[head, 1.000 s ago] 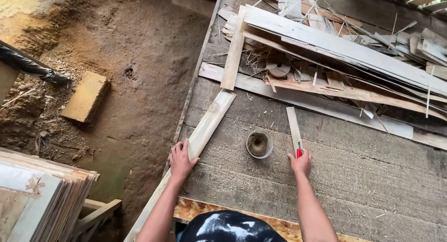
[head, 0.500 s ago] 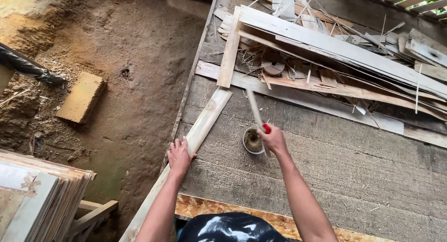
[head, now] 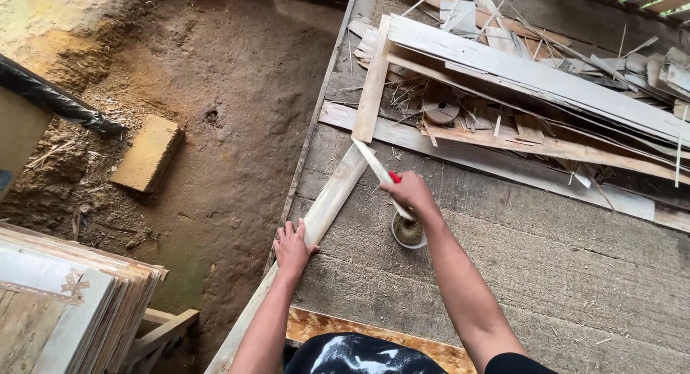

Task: Cutting wood veneer and small planks using a utility knife and a hand saw on a wooden platform.

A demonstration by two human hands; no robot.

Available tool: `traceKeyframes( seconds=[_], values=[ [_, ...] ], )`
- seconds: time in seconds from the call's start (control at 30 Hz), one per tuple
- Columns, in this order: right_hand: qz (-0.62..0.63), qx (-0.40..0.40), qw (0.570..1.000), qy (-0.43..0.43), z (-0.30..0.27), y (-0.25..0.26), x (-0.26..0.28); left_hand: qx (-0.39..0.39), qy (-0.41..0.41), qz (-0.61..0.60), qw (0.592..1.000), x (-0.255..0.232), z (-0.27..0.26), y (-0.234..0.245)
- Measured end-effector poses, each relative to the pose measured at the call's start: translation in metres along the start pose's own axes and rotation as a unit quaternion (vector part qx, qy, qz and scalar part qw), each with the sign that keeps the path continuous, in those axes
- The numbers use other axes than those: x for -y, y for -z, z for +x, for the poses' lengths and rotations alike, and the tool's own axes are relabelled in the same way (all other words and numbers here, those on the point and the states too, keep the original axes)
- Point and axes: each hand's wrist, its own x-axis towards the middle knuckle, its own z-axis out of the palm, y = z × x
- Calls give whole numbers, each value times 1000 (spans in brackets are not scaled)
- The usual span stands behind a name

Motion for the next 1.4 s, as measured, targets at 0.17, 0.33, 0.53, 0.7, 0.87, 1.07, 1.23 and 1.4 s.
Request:
traceKeyframes(
  seconds=[0.17, 0.33, 0.53, 0.7, 0.87, 1.07, 1.23, 1.4],
  values=[
    [-12, -55, 998, -11, 43, 8, 4, -8, -7, -7, 1000, 2, -1, 3],
    [-10, -11, 1000, -6, 22, 10, 9, -14, -3, -11, 1000, 3, 4, 2],
    [-11, -76, 997, 19, -4, 8, -42, -36, -14, -29, 999, 4, -5, 3],
    [24, -182, 979, -86, -46, 25, -138, -54, -29, -54, 997, 4, -15, 9],
    [-17, -210, 962, -173, -69, 16, -253, -105, -36, -115, 987, 19, -24, -21],
    [-40, -279, 955, -96, -93, -26, -262, -176, 20, -168, 970, 67, -69, -43],
    [57, -231, 968, 76, -90, -90, -203, -179, 94, -176, 963, 125, -125, -62],
    [-104, -8, 989, 107, -117, -153, -131, -84, 91, -130, 984, 137, -181, -57]
  ],
)
